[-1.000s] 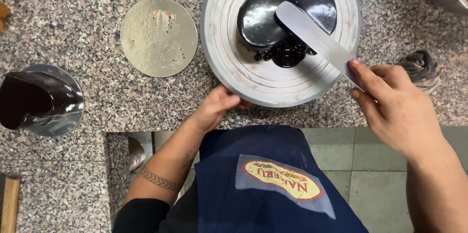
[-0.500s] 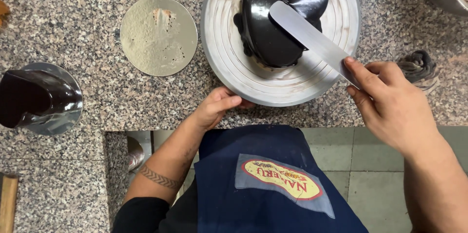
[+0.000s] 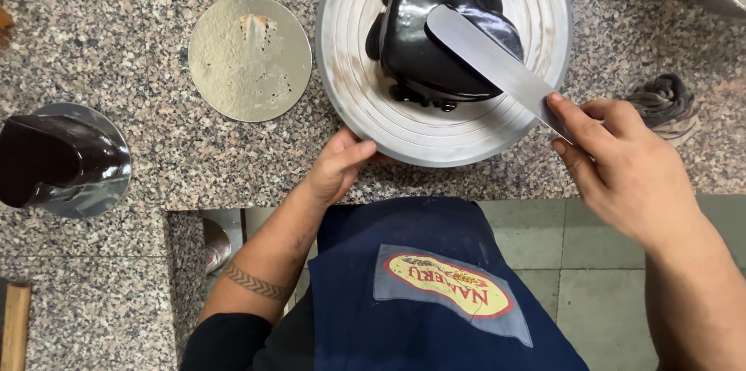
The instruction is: The person scrapes chocolate frosting from a counter, pours chocolate glaze over a heart-shaped cake on a turntable, and spreads it with a spatula.
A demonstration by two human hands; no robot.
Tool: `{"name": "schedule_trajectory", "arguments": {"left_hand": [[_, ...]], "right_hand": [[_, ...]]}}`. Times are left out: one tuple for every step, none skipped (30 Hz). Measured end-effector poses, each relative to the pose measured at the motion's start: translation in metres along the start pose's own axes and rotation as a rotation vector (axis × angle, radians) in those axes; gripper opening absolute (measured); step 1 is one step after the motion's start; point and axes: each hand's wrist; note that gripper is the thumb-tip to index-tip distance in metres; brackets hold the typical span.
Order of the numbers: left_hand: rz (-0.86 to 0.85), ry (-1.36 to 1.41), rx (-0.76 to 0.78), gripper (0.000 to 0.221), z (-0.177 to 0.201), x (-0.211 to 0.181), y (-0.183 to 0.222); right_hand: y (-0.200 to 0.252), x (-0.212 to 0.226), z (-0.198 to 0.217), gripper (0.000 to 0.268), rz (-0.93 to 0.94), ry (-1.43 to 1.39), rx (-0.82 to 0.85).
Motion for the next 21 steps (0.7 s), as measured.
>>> {"name": "schedule_trajectory", "arguments": {"left_hand": [[0.021, -0.068, 0.109, 0.052, 0.008, 0.007, -0.002], [0.041, -0.135, 0.218, 0.052, 0.016, 0.014, -0.004], [0.038, -0.138, 0.22, 0.052, 0.017, 0.015, -0.005], [0.064, -0.157, 0.239, 0.053, 0.018, 0.017, -0.005], [0.091, -0.176, 0.257, 0.054, 0.019, 0.019, -0.004], [0.089, -0.178, 0.257, 0.054, 0.01, 0.011, -0.003], [0.041, -0.087, 0.157, 0.055, 0.001, 0.004, -0.001], [-0.008, 0.003, 0.057, 0.057, -0.008, -0.003, 0.001], [-0.008, 0.003, 0.057, 0.057, -0.003, 0.001, 0.001], [0.003, -0.011, 0.085, 0.058, 0.001, 0.005, 0.0], [0.013, -0.025, 0.114, 0.058, 0.006, 0.009, -0.001], [0.013, -0.025, 0.114, 0.058, 0.015, 0.017, -0.003], [0.039, -0.084, 0.195, 0.058, 0.024, 0.025, -0.006], [0.064, -0.143, 0.277, 0.058, 0.032, 0.033, -0.008], [0.064, -0.144, 0.278, 0.058, 0.02, 0.023, -0.005], [0.034, -0.077, 0.189, 0.059, 0.008, 0.014, -0.002], [0.005, -0.009, 0.099, 0.06, -0.004, 0.006, 0.001], [0.007, -0.009, 0.099, 0.06, -0.004, 0.006, 0.002], [0.016, 0.004, 0.076, 0.057, -0.004, 0.005, 0.002], [0.026, 0.017, 0.053, 0.055, -0.003, 0.005, 0.001], [0.025, 0.016, 0.053, 0.055, -0.002, 0.009, 0.0]], "right_hand": [[0.0, 0.0, 0.0, 0.05, -0.006, -0.001, 0.0], [0.0, 0.0, 0.0, 0.05, -0.011, -0.002, 0.001], [0.0, 0.0, 0.0, 0.05, -0.011, -0.002, -0.003], [0.0, 0.0, 0.0, 0.05, -0.006, -0.008, -0.006], [0.0, 0.0, 0.0, 0.05, -0.002, -0.013, -0.007], [-0.001, 0.0, 0.0, 0.05, -0.002, -0.013, -0.009], [-0.001, 0.001, 0.0, 0.05, -0.013, -0.021, -0.003], [-0.001, 0.002, -0.001, 0.049, -0.025, -0.029, 0.004], [-0.001, 0.002, -0.001, 0.049, -0.025, -0.029, 0.004], [-0.001, 0.003, -0.001, 0.049, -0.01, -0.024, -0.002], [-0.001, 0.004, -0.001, 0.049, 0.005, -0.02, -0.009], [-0.002, 0.004, 0.0, 0.049, 0.006, -0.02, -0.01], [-0.002, 0.005, 0.0, 0.049, 0.004, -0.019, 0.005], [-0.003, 0.005, 0.001, 0.05, 0.001, -0.018, 0.02], [-0.004, 0.006, 0.0, 0.05, 0.001, -0.018, 0.019], [-0.005, 0.007, 0.0, 0.05, 0.001, -0.005, 0.023], [-0.005, 0.007, 0.0, 0.05, -0.001, 0.007, 0.029], [-0.004, 0.007, 0.0, 0.05, -0.003, 0.007, 0.03], [-0.004, 0.007, -0.001, 0.05, 0.012, -0.01, 0.021], [-0.004, 0.007, -0.001, 0.05, 0.026, -0.027, 0.011], [-0.004, 0.008, -0.002, 0.05, 0.026, -0.028, 0.01]]}}
Point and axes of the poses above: each hand's wrist, its own y-axis away from the middle knuckle, its own z-axis out of the back of the hand, x = y × z, and after that the axes turned 13 degrees about -x, right-handed
